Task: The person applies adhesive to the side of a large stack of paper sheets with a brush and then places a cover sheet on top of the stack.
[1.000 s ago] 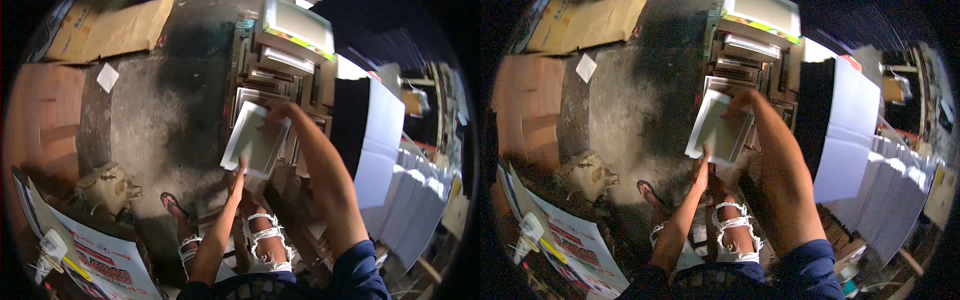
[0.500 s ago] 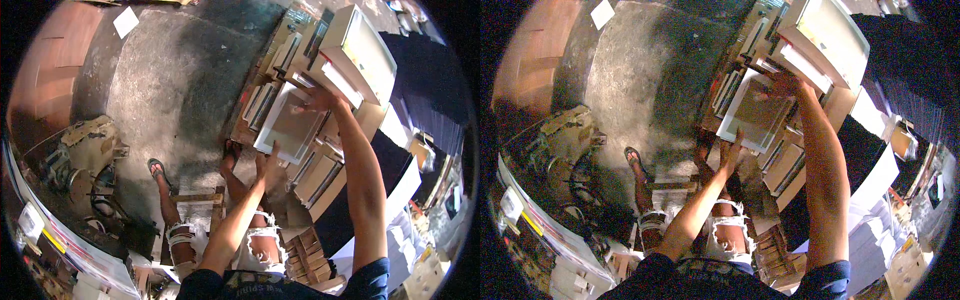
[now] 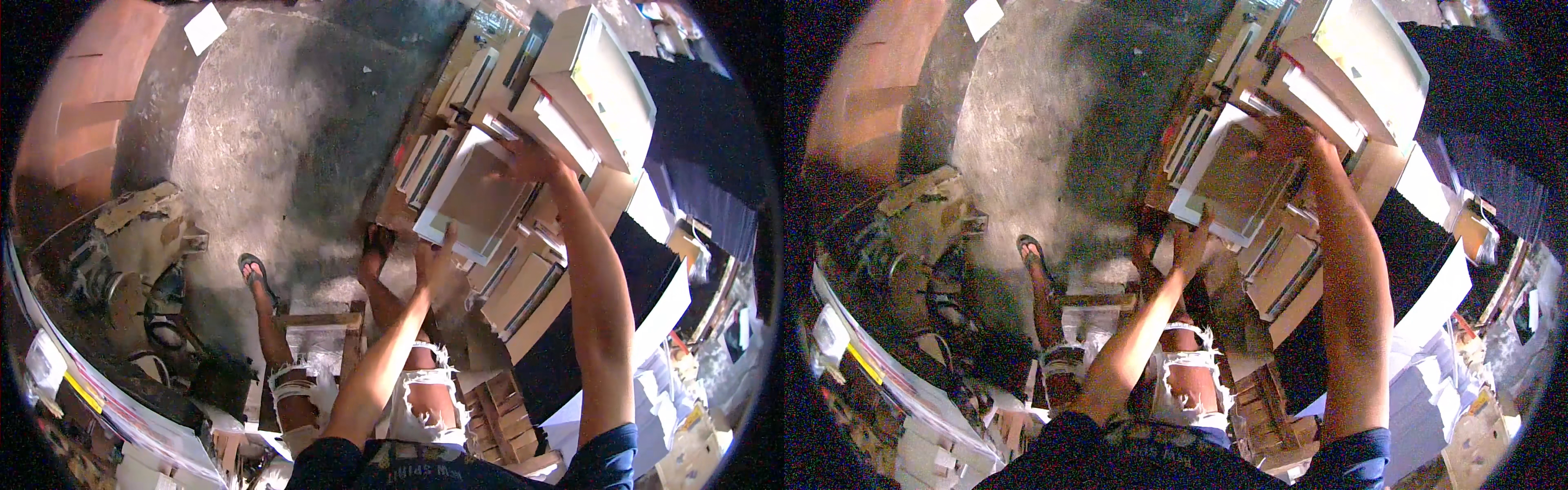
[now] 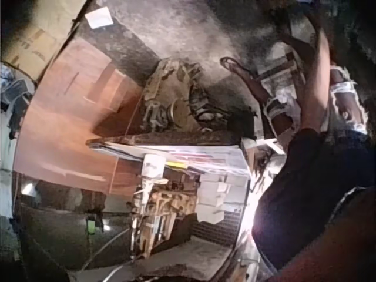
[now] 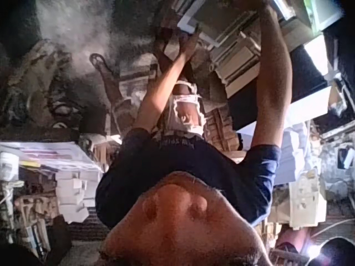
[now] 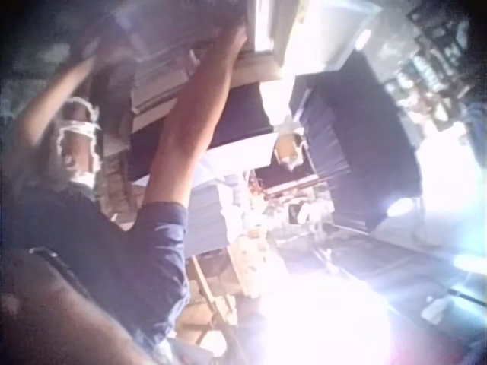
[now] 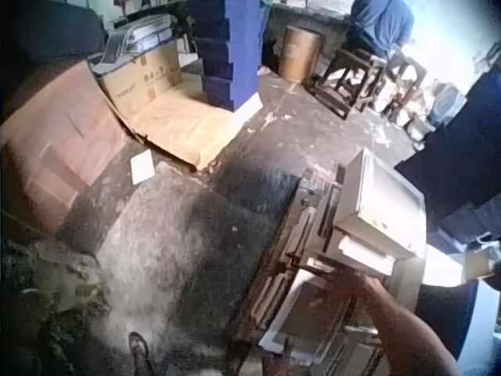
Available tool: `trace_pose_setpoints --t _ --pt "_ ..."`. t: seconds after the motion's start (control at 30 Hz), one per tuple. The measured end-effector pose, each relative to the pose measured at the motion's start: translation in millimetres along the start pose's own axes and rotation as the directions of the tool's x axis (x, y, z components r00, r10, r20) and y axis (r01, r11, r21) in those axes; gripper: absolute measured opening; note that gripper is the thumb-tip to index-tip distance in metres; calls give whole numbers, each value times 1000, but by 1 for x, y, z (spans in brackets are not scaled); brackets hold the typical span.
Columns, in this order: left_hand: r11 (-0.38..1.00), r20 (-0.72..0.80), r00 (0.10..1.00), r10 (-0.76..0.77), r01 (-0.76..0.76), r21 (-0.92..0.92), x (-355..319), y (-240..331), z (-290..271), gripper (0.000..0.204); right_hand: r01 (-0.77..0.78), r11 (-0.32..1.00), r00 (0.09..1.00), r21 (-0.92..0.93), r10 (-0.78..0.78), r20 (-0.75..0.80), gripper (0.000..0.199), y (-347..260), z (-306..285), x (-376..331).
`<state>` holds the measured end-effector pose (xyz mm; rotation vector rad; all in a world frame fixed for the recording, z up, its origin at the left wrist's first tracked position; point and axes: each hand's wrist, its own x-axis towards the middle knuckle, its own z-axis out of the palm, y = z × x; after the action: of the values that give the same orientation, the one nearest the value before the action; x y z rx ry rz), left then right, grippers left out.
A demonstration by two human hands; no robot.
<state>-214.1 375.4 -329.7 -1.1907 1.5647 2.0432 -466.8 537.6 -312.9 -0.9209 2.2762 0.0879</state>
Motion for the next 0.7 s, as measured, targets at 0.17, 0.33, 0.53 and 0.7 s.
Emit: trace_pose_setpoints --t 0.17,0.33,0.53,0.7 --pt "996 1 996 84 -84 23 1 -4 1 70 -183 938 959 295 105 263 94 5 -6 8" --pt "999 9 1000 -12 12 46 12 -12 -2 70 -342 936 916 82 312 253 101 -9 6 10" --pt "991 3 999 48 -47 -122 28 -41 14 70 -475 810 864 344 503 9 96 18 72 -4" --pt "990 210 974 -82 55 133 25 -37 -11 51 -370 841 561 395 541 -626 64 -39 74 -13"
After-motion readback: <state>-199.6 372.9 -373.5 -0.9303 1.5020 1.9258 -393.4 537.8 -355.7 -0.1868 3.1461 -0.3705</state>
